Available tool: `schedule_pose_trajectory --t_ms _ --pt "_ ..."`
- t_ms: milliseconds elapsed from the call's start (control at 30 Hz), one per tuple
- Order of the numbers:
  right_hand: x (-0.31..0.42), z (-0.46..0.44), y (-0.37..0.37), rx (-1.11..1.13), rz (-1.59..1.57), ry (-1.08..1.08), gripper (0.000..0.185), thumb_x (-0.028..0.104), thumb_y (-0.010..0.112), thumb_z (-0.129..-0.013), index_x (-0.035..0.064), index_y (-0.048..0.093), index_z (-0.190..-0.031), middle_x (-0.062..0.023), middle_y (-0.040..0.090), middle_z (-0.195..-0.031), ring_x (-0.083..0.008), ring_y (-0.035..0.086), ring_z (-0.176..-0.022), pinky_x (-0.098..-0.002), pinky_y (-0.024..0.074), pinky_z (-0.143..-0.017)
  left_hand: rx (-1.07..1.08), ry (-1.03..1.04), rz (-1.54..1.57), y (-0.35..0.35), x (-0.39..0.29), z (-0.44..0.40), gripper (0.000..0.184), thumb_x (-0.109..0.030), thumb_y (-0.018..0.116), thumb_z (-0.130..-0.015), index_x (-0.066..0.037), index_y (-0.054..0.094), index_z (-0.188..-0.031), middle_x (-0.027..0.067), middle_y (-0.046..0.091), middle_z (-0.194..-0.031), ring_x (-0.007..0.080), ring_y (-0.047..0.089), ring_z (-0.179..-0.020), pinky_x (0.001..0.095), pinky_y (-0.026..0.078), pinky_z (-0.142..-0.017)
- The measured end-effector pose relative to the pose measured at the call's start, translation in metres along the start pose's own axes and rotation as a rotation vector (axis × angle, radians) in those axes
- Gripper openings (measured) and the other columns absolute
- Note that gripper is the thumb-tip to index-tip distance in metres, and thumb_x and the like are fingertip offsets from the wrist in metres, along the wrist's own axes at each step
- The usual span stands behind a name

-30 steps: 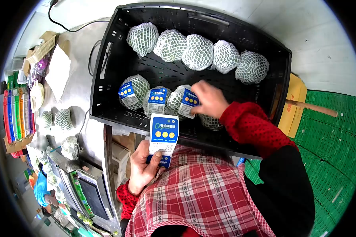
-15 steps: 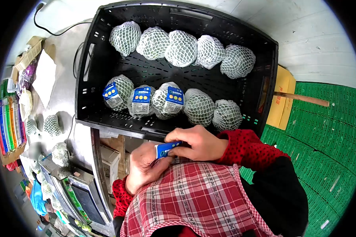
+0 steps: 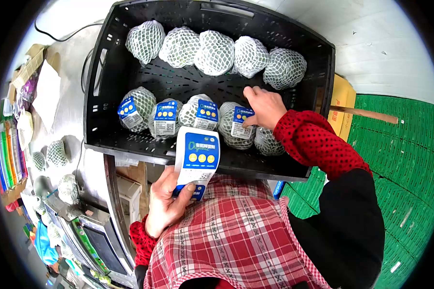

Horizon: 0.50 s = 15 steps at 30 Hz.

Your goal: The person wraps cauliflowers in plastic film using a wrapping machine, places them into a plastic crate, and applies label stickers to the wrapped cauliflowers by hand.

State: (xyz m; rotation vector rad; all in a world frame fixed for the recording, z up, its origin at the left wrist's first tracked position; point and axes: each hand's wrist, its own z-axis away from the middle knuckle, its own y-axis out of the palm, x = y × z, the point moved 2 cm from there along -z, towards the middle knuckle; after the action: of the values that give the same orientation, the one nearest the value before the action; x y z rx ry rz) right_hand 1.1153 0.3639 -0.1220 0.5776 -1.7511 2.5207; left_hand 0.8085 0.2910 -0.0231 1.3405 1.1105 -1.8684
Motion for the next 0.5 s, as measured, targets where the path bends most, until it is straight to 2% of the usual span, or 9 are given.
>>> schedule_pose_trajectory --t_ms 100,133,167,233,300,367,433,467,500 --pt "0.000 0.003 0.035 0.061 -0.135 -0.149 0.075 0.042 0.087 -0.057 0.0061 0.048 -0.109 -0.0162 0.060 -0.093 -0.0405 0.062 -0.090 -0.0452 0.0512 -0.074 0.037 0.038 -0.039 0.001 -0.002 -0.007 0.023 0.001 0.067 -0.083 -0.002 0.065 -0.106 0.0142 0.065 -0.095 0.0272 0.066 -0.083 0.0318 0.051 -0.072" --pt "0.001 -0.003 0.026 0.133 -0.117 -0.126 0.072 0.043 0.087 -0.059 0.0035 0.051 -0.108 -0.0185 0.061 -0.099 -0.0406 0.062 -0.089 -0.0439 0.0516 -0.075 0.034 0.068 -0.047 0.001 -0.002 -0.007 0.023 0.000 0.067 -0.084 -0.002 0.065 -0.107 0.0151 0.065 -0.096 0.0297 0.066 -0.082 0.0332 0.051 -0.072" --pt "0.008 -0.017 0.005 0.384 -0.153 -0.003 0.063 0.037 0.085 -0.068 0.0001 0.055 -0.109 -0.0168 0.063 -0.106 -0.0313 0.065 -0.089 -0.0392 0.0524 -0.074 0.072 0.024 -0.059 -0.002 -0.003 -0.006 0.025 0.000 0.067 -0.083 -0.002 0.064 -0.108 0.0159 0.066 -0.098 0.0314 0.067 -0.081 0.0340 0.052 -0.072" --pt "0.033 -0.006 -0.033 0.323 -0.996 0.015 0.048 0.025 0.080 -0.079 -0.0020 0.058 -0.112 -0.0114 0.066 -0.104 -0.0181 0.065 -0.089 -0.0332 0.0520 -0.075 0.064 0.008 -0.056 -0.001 -0.002 -0.005 0.026 -0.001 0.070 -0.080 -0.002 0.065 -0.106 0.0174 0.065 -0.103 0.0332 0.066 -0.086 0.0355 0.053 -0.075" --pt "0.080 0.015 -0.051 0.323 -1.367 -0.197 0.032 0.013 0.074 -0.085 -0.0007 0.061 -0.110 -0.0063 0.067 -0.096 -0.0107 0.062 -0.089 -0.0304 0.0514 -0.076 0.030 0.067 -0.110 0.003 -0.007 -0.010 0.028 -0.001 0.072 -0.077 -0.002 0.066 -0.104 0.0179 0.064 -0.107 0.0336 0.065 -0.091 0.0362 0.053 -0.077" --pt "0.099 0.031 -0.056 0.223 -1.104 -0.315 0.022 0.011 0.073 -0.085 0.0002 0.063 -0.102 -0.0060 0.068 -0.088 -0.0124 0.064 -0.084 -0.0297 0.0515 -0.074 -0.066 0.170 -0.190 0.006 -0.022 -0.019 0.030 -0.002 0.076 -0.070 -0.002 0.068 -0.098 0.0180 0.061 -0.116 0.0341 0.062 -0.103 0.0381 0.051 -0.085" --pt "0.114 0.049 -0.058 0.224 -1.140 -0.300 0.022 0.016 0.073 -0.084 0.0015 0.062 -0.098 -0.0090 0.067 -0.082 -0.0159 0.065 -0.073 -0.0311 0.0502 -0.066 -0.022 0.283 -0.165 0.006 -0.030 -0.026 0.030 0.000 0.077 -0.068 -0.001 0.068 -0.097 0.0168 0.061 -0.117 0.0329 0.060 -0.106 0.0385 0.050 -0.087" --pt "0.118 0.055 -0.055 0.170 -1.127 -0.356 0.019 0.014 0.072 -0.084 0.0025 0.061 -0.094 -0.0107 0.066 -0.079 -0.0212 0.066 -0.069 -0.0324 0.0500 -0.063 0.069 0.231 0.045 0.015 -0.019 -0.025 0.030 0.000 0.079 -0.068 -0.002 0.069 -0.096 0.0156 0.064 -0.110 0.0300 0.064 -0.098 0.0367 0.052 -0.083" --pt "0.118 0.062 -0.054 0.075 -1.044 -0.378 0.016 0.013 0.072 -0.083 0.0034 0.061 -0.091 -0.0128 0.066 -0.079 -0.0242 0.066 -0.069 -0.0338 0.0498 -0.062 0.149 0.053 0.090 0.018 -0.013 -0.018 0.029 -0.002 0.079 -0.072 -0.003 0.070 -0.099 0.0125 0.068 -0.098 0.0245 0.068 -0.084 0.0336 0.053 -0.077"
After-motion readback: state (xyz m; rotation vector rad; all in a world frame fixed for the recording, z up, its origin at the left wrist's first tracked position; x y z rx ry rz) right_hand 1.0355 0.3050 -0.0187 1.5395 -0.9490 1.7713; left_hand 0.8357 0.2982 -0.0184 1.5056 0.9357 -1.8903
